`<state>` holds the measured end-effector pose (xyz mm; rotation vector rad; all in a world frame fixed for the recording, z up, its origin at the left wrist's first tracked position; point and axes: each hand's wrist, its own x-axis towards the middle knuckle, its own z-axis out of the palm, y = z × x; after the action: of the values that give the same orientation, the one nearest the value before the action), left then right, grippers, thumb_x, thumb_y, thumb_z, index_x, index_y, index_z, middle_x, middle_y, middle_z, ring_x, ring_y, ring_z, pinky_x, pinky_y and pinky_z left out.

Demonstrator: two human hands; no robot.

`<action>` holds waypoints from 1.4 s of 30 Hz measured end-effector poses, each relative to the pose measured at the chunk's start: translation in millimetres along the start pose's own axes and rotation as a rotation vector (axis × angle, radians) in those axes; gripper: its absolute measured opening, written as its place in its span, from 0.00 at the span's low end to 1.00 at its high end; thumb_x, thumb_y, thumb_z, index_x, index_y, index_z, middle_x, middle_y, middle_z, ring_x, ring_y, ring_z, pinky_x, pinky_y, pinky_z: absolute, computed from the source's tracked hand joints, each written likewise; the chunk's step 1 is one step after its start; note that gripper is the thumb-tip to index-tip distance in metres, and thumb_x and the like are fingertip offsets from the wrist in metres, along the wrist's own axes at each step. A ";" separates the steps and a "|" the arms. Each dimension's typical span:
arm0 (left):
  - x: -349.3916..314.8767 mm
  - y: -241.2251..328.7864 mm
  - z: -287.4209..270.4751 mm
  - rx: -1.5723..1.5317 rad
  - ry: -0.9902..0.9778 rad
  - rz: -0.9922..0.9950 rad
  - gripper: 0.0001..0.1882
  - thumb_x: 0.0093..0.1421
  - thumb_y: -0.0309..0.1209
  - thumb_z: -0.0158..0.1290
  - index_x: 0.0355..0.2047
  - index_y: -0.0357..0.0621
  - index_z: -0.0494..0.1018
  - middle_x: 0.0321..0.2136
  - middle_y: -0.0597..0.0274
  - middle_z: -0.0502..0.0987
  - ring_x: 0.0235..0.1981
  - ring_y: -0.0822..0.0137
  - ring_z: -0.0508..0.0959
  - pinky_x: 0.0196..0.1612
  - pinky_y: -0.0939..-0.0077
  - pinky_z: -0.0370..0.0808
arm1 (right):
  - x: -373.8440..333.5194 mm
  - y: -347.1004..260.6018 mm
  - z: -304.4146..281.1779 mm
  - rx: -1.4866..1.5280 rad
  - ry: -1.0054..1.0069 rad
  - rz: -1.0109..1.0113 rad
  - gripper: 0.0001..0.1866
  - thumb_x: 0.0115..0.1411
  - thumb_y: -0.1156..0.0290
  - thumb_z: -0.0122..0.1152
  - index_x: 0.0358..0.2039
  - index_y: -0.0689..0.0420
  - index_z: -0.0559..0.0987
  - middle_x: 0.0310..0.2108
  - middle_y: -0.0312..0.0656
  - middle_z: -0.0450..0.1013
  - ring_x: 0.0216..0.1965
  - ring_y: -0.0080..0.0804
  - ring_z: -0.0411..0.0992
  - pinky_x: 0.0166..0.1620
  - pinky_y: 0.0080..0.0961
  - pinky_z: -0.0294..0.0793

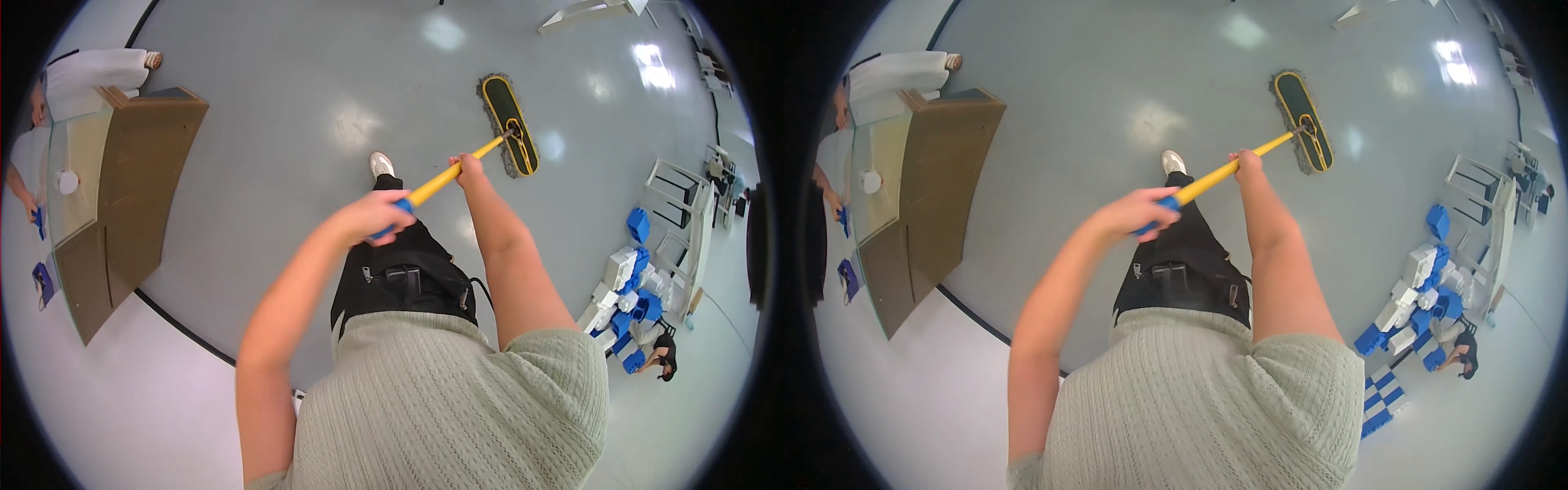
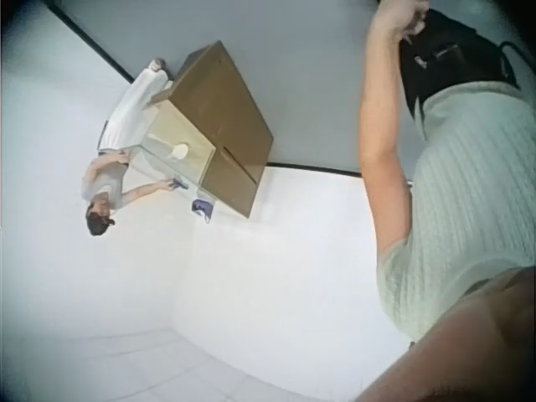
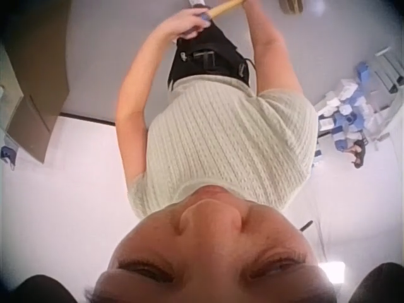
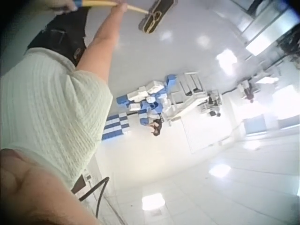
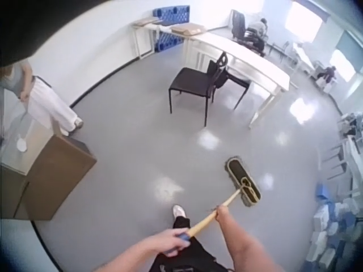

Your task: Mop the floor of a laboratory or warehouse space using a large industrial dust mop.

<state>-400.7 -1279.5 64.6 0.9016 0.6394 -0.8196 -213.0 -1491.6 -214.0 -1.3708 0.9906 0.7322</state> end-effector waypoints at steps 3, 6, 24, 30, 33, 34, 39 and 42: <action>52.8 -10.3 49.7 0.016 0.153 -0.058 0.36 0.55 0.30 0.53 0.64 0.49 0.54 0.24 0.64 0.70 0.14 0.75 0.69 0.15 0.81 0.67 | 4.6 -8.2 -26.7 -0.015 0.069 0.004 0.13 0.63 0.73 0.45 0.46 0.64 0.59 0.33 0.50 0.64 0.28 0.38 0.70 0.32 0.28 0.82; 43.3 -53.9 66.6 -0.016 0.170 -0.054 0.35 0.57 0.32 0.52 0.64 0.48 0.54 0.24 0.64 0.70 0.14 0.75 0.69 0.15 0.81 0.67 | -15.2 3.0 -42.2 -0.177 0.037 0.083 0.14 0.64 0.71 0.44 0.46 0.65 0.59 0.33 0.50 0.64 0.27 0.36 0.68 0.31 0.28 0.81; -232.7 -361.8 40.3 -0.230 0.404 -0.014 0.31 0.59 0.30 0.49 0.63 0.45 0.56 0.25 0.64 0.70 0.13 0.76 0.66 0.13 0.82 0.61 | -71.1 415.0 -81.2 -0.945 -0.635 -0.148 0.19 0.63 0.67 0.43 0.51 0.61 0.60 0.34 0.51 0.68 0.31 0.46 0.73 0.35 0.48 0.76; -361.6 -470.5 78.1 -0.481 0.576 -0.063 0.29 0.60 0.30 0.49 0.62 0.42 0.57 0.25 0.63 0.71 0.13 0.76 0.66 0.13 0.81 0.60 | -123.5 573.6 -73.2 -0.928 -1.266 0.420 0.17 0.64 0.62 0.47 0.48 0.59 0.66 0.40 0.50 0.71 0.42 0.46 0.72 0.48 0.49 0.74; -400.4 -484.3 105.0 -0.616 0.652 -0.085 0.28 0.60 0.30 0.48 0.62 0.43 0.58 0.24 0.64 0.71 0.12 0.76 0.65 0.13 0.82 0.60 | -226.1 608.4 -52.9 -0.962 -0.937 0.842 0.14 0.63 0.65 0.48 0.45 0.59 0.68 0.41 0.47 0.72 0.42 0.44 0.73 0.45 0.47 0.76; -411.0 -485.6 117.6 -0.601 0.723 -0.115 0.30 0.59 0.29 0.50 0.61 0.43 0.58 0.23 0.65 0.71 0.12 0.76 0.65 0.14 0.82 0.61 | -245.5 598.5 -47.2 -0.971 -0.821 0.976 0.13 0.63 0.66 0.49 0.44 0.59 0.69 0.41 0.46 0.72 0.42 0.44 0.73 0.45 0.46 0.76; -418.1 -424.6 170.3 -0.350 0.833 -0.314 0.41 0.46 0.17 0.58 0.62 0.42 0.58 0.22 0.67 0.71 0.13 0.79 0.67 0.14 0.83 0.64 | -289.4 538.2 -31.8 -0.874 -0.482 0.652 0.08 0.60 0.75 0.48 0.41 0.60 0.67 0.34 0.45 0.69 0.31 0.40 0.73 0.32 0.41 0.78; -432.4 -427.7 141.6 -0.358 0.808 -0.244 0.39 0.46 0.17 0.57 0.61 0.42 0.60 0.22 0.67 0.71 0.12 0.79 0.66 0.13 0.83 0.63 | -297.6 517.8 -15.0 -0.811 -0.413 0.569 0.07 0.59 0.78 0.47 0.39 0.60 0.66 0.31 0.46 0.67 0.28 0.39 0.72 0.30 0.40 0.78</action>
<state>-969.1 -1412.9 286.2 0.8157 1.5732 -0.5017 -804.9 -1418.6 -178.0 -1.5064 0.7667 1.9160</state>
